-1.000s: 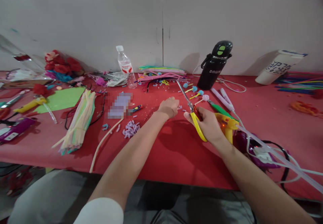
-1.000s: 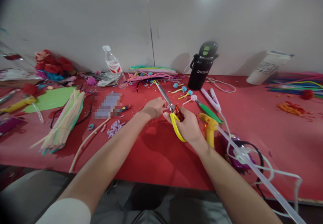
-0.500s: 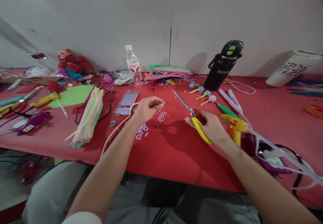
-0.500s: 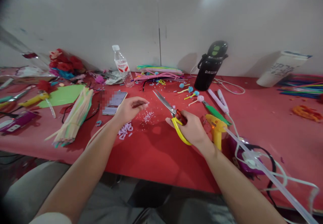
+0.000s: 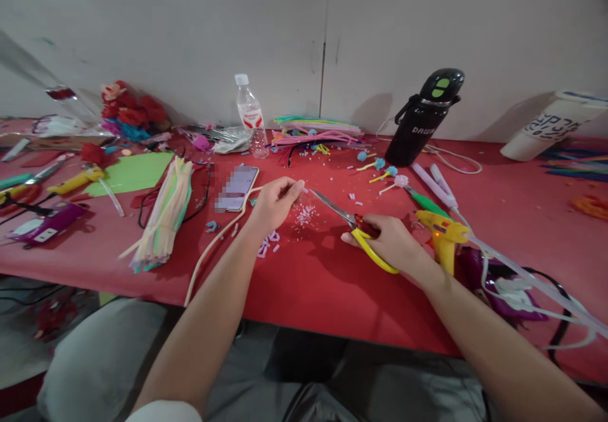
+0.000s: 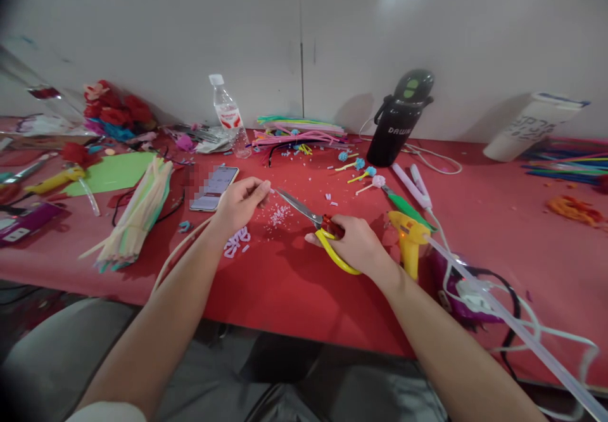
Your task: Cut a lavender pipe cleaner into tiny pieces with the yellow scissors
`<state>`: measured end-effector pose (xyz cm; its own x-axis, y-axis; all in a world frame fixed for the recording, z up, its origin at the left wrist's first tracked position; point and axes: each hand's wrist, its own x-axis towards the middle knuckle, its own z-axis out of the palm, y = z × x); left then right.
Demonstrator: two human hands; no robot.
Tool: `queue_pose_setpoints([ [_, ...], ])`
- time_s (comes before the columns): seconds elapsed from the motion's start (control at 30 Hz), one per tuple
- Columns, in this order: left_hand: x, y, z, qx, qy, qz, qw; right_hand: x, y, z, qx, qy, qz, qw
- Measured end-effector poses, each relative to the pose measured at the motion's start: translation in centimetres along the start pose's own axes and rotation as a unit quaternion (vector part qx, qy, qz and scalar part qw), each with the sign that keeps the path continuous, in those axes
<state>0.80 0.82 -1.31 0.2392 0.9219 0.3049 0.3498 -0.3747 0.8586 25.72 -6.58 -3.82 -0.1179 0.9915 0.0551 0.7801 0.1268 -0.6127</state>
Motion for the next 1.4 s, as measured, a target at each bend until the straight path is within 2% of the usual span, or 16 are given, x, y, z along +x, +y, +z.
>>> queue_pose_setpoints([
  [0.2, -0.2, 0.2, 1.2, -0.013, 0.034, -0.001, 0.999, -0.1, -0.3, -0.1, -0.002, 0.004, 0.001, 1.000],
  [0.37, -0.3, 0.4, 1.7, -0.034, 0.038, -0.031, 0.998, -0.1, -0.2, 0.1, 0.008, 0.015, -0.001, 1.000],
  [1.07, -0.6, 1.3, 1.6, -0.038, 0.033, -0.032, 0.998, 0.0, -0.2, 0.1, 0.007, 0.007, -0.026, 1.000],
  [1.3, -0.7, 1.4, 1.7, -0.045, 0.033, -0.030, 0.998, -0.4, -0.5, 0.1, -0.090, 0.017, -0.009, 0.996],
  [1.4, -0.7, 1.5, 1.8, -0.041, 0.042, -0.031, 0.998, -0.5, -0.7, 0.2, -0.098, 0.012, -0.007, 0.995],
])
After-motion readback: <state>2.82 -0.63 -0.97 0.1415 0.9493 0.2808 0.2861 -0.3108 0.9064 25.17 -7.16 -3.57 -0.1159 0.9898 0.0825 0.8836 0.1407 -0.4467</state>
